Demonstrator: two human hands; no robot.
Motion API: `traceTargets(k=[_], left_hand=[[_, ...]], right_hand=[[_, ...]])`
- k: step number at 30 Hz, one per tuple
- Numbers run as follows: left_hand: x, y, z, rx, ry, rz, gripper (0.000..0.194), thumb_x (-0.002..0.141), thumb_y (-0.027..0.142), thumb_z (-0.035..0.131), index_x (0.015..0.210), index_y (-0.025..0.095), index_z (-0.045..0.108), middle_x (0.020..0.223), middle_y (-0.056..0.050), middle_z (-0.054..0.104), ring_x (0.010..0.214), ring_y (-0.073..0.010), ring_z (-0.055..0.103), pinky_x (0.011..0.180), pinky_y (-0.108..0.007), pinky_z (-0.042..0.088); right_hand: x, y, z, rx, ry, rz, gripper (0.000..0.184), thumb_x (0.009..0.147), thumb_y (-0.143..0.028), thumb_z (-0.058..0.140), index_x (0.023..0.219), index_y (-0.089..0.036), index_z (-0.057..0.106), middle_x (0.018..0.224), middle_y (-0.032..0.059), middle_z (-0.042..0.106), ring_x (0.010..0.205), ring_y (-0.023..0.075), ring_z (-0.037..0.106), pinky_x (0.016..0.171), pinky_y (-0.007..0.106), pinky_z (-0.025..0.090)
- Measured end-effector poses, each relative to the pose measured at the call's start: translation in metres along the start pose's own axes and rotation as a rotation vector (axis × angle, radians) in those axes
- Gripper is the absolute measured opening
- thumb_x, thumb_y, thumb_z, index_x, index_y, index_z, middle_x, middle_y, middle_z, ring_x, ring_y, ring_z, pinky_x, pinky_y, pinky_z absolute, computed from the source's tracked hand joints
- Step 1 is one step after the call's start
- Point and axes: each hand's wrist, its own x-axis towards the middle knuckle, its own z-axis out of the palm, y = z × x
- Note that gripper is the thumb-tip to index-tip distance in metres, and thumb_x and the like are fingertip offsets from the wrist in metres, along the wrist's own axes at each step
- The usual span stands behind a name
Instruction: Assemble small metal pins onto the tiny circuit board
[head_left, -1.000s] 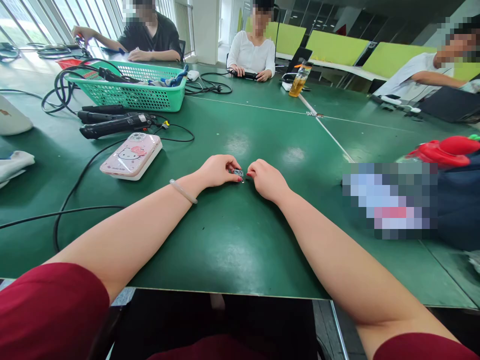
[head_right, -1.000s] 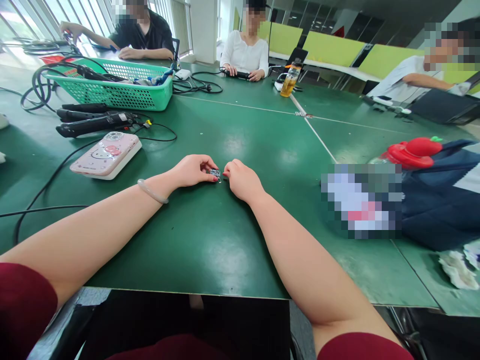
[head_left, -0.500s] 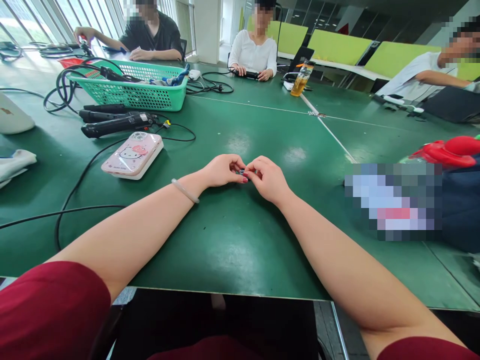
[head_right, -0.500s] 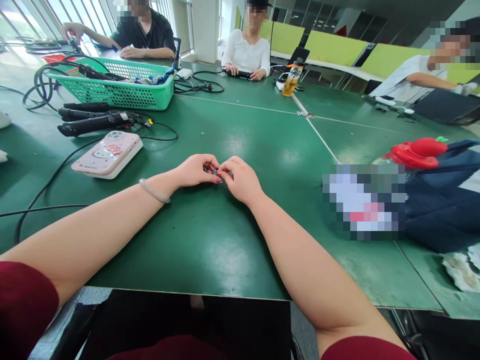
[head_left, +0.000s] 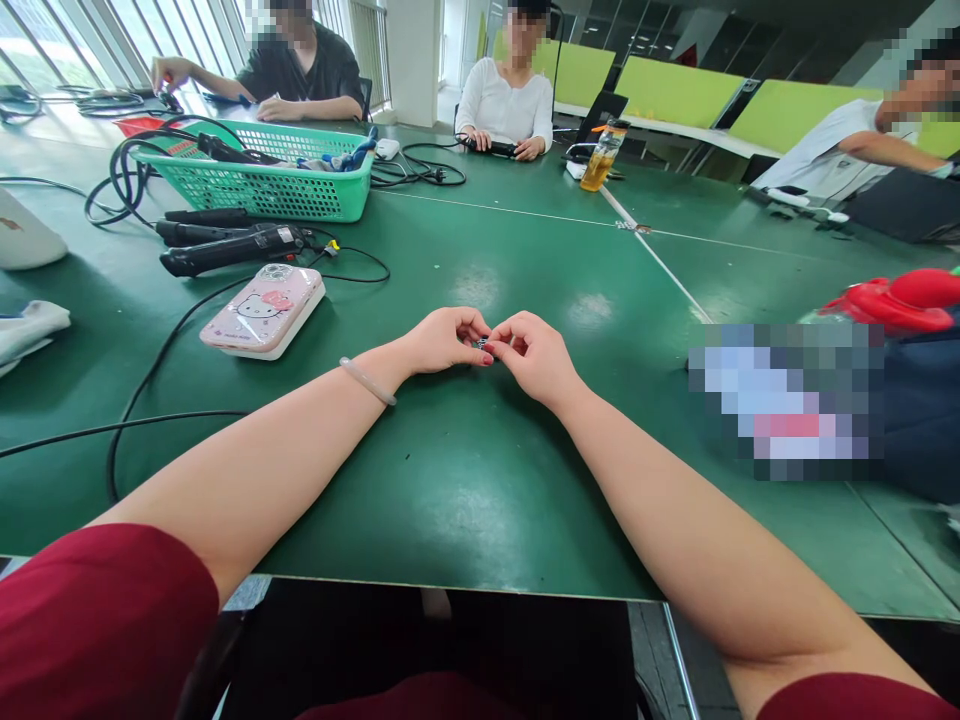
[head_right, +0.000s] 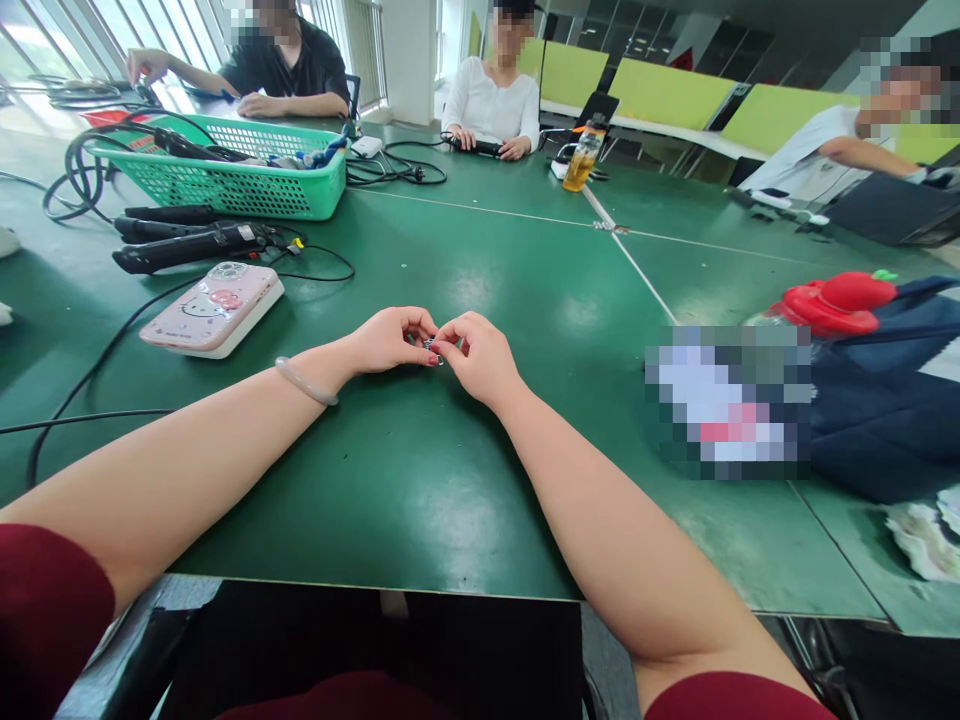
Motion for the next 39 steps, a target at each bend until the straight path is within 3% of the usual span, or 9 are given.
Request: traceTargets(k=[5,8,10,15,19,26,39], left_hand=[[0.000,-0.001,0.001,-0.006,-0.005,0.006,0.033,0.056,0.026,0.080,0.079,0.012,0.061,0.072,-0.001,0.062,0.064,-0.0085,0.050,0.065,-0.026,0.041],[0.001,-0.001,0.001,0.043,0.012,0.010,0.033,0.057,0.026,0.080,0.082,0.012,0.062,0.074,-0.002,0.063,0.064,-0.0091,0.051,0.065,-0.027,0.042],[0.001,-0.002,0.000,0.092,0.045,-0.003,0.034,0.058,0.025,0.079,0.085,0.012,0.064,0.077,-0.003,0.065,0.065,-0.0099,0.053,0.065,-0.027,0.042],[0.003,-0.006,-0.003,0.217,0.141,-0.021,0.034,0.059,0.025,0.079,0.088,0.013,0.066,0.079,-0.004,0.065,0.069,-0.0115,0.055,0.067,-0.028,0.043],[0.002,-0.007,-0.004,0.255,0.135,-0.025,0.033,0.059,0.026,0.079,0.088,0.014,0.067,0.078,-0.003,0.065,0.068,-0.0114,0.054,0.066,-0.027,0.043],[0.000,-0.003,-0.002,0.284,0.113,-0.034,0.035,0.059,0.033,0.080,0.085,0.015,0.066,0.077,-0.002,0.065,0.067,-0.0115,0.054,0.066,-0.027,0.042],[0.000,0.000,-0.002,-0.081,0.018,-0.029,0.039,0.053,0.031,0.082,0.079,0.013,0.060,0.070,-0.001,0.064,0.065,-0.0102,0.056,0.064,-0.026,0.044]], right_hand=[[0.002,0.003,0.002,0.137,0.001,0.118,0.014,0.074,-0.030,0.067,0.078,-0.017,0.061,0.076,-0.0012,0.055,0.059,0.0084,0.041,0.060,0.024,0.036],[0.004,0.009,0.000,0.192,-0.025,0.209,0.017,0.079,-0.033,0.061,0.085,-0.017,0.061,0.072,-0.0016,0.056,0.057,0.0085,0.041,0.056,0.023,0.036],[0.004,0.013,-0.002,0.112,-0.032,0.227,0.015,0.082,-0.030,0.056,0.085,-0.017,0.062,0.073,-0.0007,0.057,0.058,0.0095,0.044,0.058,0.024,0.037],[0.002,0.020,-0.004,-0.253,-0.150,0.141,0.007,0.078,-0.025,0.064,0.081,-0.019,0.067,0.085,0.0025,0.060,0.070,0.0131,0.051,0.067,0.027,0.041],[0.003,0.015,-0.002,-0.366,-0.184,0.123,0.011,0.084,-0.020,0.058,0.076,-0.018,0.066,0.085,0.0036,0.058,0.074,0.0140,0.053,0.068,0.028,0.040],[-0.001,0.005,0.000,-0.196,0.033,-0.006,0.013,0.086,-0.023,0.055,0.081,-0.018,0.067,0.085,0.0034,0.060,0.071,0.0133,0.053,0.071,0.027,0.043],[-0.005,-0.002,-0.001,-0.184,0.058,-0.089,0.022,0.091,-0.026,0.049,0.092,-0.020,0.070,0.092,0.0051,0.061,0.074,0.0138,0.054,0.070,0.027,0.045]])
